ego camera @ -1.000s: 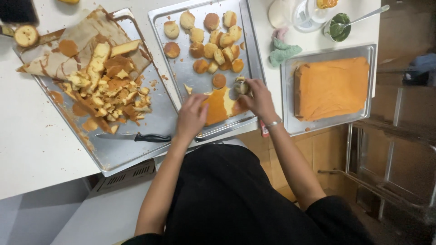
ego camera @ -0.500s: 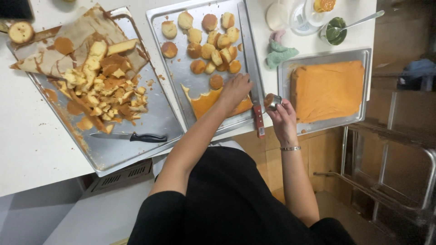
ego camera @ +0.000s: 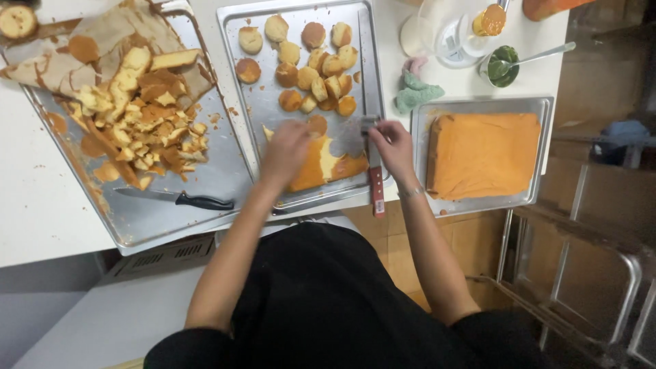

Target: Cutting circular pieces from a sheet of cake using a metal mold.

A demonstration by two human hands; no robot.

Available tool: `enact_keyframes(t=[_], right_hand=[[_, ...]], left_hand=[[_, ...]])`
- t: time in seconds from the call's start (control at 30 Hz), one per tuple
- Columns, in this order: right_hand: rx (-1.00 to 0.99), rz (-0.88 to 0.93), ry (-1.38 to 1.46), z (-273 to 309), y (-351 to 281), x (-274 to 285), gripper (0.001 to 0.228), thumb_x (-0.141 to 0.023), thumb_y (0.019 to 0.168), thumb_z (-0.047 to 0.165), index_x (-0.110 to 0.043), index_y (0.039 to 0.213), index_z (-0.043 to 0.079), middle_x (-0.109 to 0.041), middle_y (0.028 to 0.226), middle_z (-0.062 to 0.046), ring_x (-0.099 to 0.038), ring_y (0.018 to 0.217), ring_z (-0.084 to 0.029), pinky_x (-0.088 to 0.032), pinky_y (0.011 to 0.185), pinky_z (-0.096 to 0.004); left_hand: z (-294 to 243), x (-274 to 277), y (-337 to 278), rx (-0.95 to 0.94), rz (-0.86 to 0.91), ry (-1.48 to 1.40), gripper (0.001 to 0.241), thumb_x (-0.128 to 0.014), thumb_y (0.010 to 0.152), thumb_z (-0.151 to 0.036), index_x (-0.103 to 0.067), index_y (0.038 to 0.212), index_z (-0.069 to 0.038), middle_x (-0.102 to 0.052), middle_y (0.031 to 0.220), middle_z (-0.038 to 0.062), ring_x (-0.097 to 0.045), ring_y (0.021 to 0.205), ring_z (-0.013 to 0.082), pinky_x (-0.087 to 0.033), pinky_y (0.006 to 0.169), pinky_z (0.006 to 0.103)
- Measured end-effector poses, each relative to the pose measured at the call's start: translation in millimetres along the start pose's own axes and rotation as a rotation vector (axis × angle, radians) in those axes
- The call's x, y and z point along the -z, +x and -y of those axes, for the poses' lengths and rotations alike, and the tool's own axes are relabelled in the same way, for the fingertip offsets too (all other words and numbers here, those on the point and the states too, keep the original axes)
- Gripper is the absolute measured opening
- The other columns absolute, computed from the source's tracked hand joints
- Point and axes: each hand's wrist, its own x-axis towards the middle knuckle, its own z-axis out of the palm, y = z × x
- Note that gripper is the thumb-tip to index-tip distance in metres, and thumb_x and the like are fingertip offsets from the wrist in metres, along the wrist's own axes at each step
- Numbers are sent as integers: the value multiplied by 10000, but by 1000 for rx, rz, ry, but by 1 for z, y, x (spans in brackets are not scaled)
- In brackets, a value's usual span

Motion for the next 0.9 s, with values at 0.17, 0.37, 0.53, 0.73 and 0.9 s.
enact_keyframes(t=[0.17, 0.37, 0.53, 0.73, 0.9], right_hand=[[108, 59, -281, 23, 22, -21, 184, -730, 985, 119, -688, 1110, -9, -638, 1107, -70, -693, 929, -174, -594, 806, -285], [147, 153, -453, 59, -25, -56, 441, -811, 881, 172, -619, 1248, 20, -685, 1184, -97, -719, 1044, -220, -602, 907, -332], [268, 172, -666, 62, -45, -88, 541, -853, 814, 190, -629, 1276, 20, -640, 1272, -139, -658, 1117, -350, -560, 914, -420], [243, 115, -736, 50, -45, -99, 561, -866, 800, 226, -632, 1270, 28, -627, 1252, -134, -665, 1061, -360, -555, 875, -439], [201, 100, -776, 50, -47, -102, 575, -877, 779, 218, -639, 1262, 16, -632, 1214, -134, -672, 1019, -360, -553, 853, -439]], left_hand=[[52, 112, -69, 377, -294, 102, 114, -682, 1008, -96, -732, 1100, -52, -664, 1111, 131, -680, 928, 219, -602, 813, 328], [88, 189, -106, 457, -474, 190, 136, -713, 1053, -47, -697, 1174, 14, -663, 1210, 158, -723, 982, 201, -625, 819, 283], [86, 218, -96, 455, -398, 227, 216, -701, 1051, -60, -677, 1245, 34, -655, 1309, 180, -713, 1084, 238, -616, 881, 320], [94, 231, -98, 310, -338, 416, 281, -727, 1023, -72, -691, 1289, 10, -650, 1367, 179, -660, 1218, 328, -548, 1035, 425], [89, 234, -93, 269, -314, 418, 283, -715, 1018, -73, -688, 1293, -11, -651, 1357, 155, -652, 1239, 334, -545, 1036, 430]])
